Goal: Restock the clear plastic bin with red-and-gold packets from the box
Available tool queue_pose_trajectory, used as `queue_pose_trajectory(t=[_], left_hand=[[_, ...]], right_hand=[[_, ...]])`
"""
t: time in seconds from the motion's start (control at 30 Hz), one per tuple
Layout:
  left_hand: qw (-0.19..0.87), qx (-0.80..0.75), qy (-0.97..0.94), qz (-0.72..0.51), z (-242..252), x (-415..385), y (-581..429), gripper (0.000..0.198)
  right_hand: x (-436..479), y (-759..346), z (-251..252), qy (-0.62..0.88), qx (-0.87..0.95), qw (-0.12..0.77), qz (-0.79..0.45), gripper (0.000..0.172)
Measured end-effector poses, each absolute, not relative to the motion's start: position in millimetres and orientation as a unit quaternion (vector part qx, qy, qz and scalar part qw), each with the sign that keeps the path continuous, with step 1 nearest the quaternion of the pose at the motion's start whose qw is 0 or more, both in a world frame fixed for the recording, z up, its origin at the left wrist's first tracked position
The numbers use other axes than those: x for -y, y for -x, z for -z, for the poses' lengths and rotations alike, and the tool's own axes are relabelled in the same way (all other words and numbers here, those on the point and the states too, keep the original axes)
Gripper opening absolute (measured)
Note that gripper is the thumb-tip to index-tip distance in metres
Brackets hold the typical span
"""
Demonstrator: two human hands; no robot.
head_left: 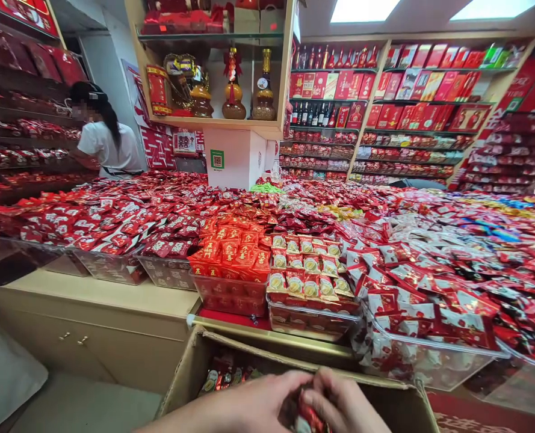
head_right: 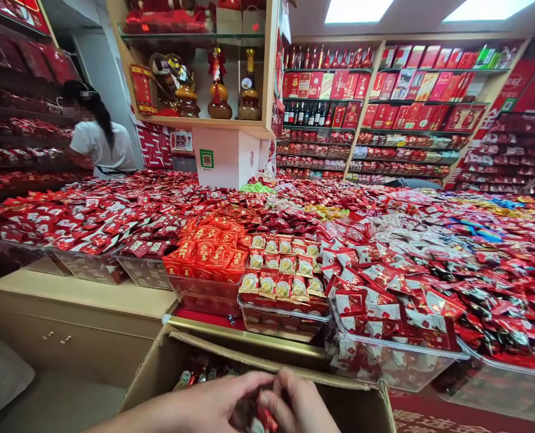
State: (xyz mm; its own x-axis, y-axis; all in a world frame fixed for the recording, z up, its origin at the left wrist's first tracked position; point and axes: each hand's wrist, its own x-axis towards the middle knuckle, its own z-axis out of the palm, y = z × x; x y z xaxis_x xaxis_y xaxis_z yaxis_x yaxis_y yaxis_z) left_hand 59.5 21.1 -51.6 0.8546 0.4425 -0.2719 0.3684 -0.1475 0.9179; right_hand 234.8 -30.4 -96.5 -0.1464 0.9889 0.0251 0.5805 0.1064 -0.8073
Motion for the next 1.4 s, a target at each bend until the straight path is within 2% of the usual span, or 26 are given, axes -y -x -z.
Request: queue_pose_trajectory(t=[0.07, 0.13, 0.23, 0.37, 0.47, 0.57, 0.7, 0.87, 1.03, 1.17, 1.23, 1.3, 1.4], left_hand=[[0.701, -0.254, -0.656, -0.117, 36, -21, -68, 0.062], [0.755, -0.259, -0.575, -0.179, 26, -25, -78, 0.056], [0.753, -0.263, -0.538, -0.272, 19, -35, -92, 0.053], [0.719, -0.281, -0.518, -0.369, 21, -44, -98, 0.049], [0.715, -0.294, -0.501, -0.388, 29, -44, -97, 0.05], [0.72, -0.305, -0.487, -0.39, 35, -43, -95, 0.051], [0.703, -0.325, -0.494, -0.395, 38, -41, -92, 0.035], [0.682, -0.331, -0.5, -0.419, 38, -40, -90, 0.026], [0.639, -0.282, -0.55, -0.458, 33, -38, -90, 0.014], [0.446, -0.232, -0.695, -0.514, 31, -39, -85, 0.019], [0.374, -0.209, -0.757, -0.492, 31, -37, -82, 0.023], [0.357, -0.202, -0.791, -0.454, 32, -35, -82, 0.026], [0.428, -0.242, -0.752, -0.439, 35, -32, -85, 0.043]], right_hand=[[29, -234, 68, 0.579, 0.657, 0.371, -0.31, 0.03], [24, -236, 46, 0.593, 0.625, 0.424, -0.28, 0.031], [11, -239, 33, 0.587, 0.56, 0.51, -0.286, 0.032], [-3, -239, 44, 0.53, 0.437, 0.604, -0.404, 0.033], [-5, -236, 52, 0.472, 0.426, 0.611, -0.473, 0.029], [-2, -232, 53, 0.451, 0.4, 0.629, -0.492, 0.023], [2, -229, 51, 0.472, 0.369, 0.659, -0.455, 0.019], [4, -230, 54, 0.44, 0.414, 0.685, -0.408, 0.016], [6, -229, 58, 0.381, 0.36, 0.707, -0.475, 0.007], [6, -219, 56, 0.321, 0.27, 0.703, -0.574, 0.033], [5, -216, 54, 0.327, 0.251, 0.699, -0.584, 0.036], [5, -215, 53, 0.352, 0.246, 0.699, -0.571, 0.035], [4, -220, 53, 0.378, 0.256, 0.699, -0.55, 0.038]])
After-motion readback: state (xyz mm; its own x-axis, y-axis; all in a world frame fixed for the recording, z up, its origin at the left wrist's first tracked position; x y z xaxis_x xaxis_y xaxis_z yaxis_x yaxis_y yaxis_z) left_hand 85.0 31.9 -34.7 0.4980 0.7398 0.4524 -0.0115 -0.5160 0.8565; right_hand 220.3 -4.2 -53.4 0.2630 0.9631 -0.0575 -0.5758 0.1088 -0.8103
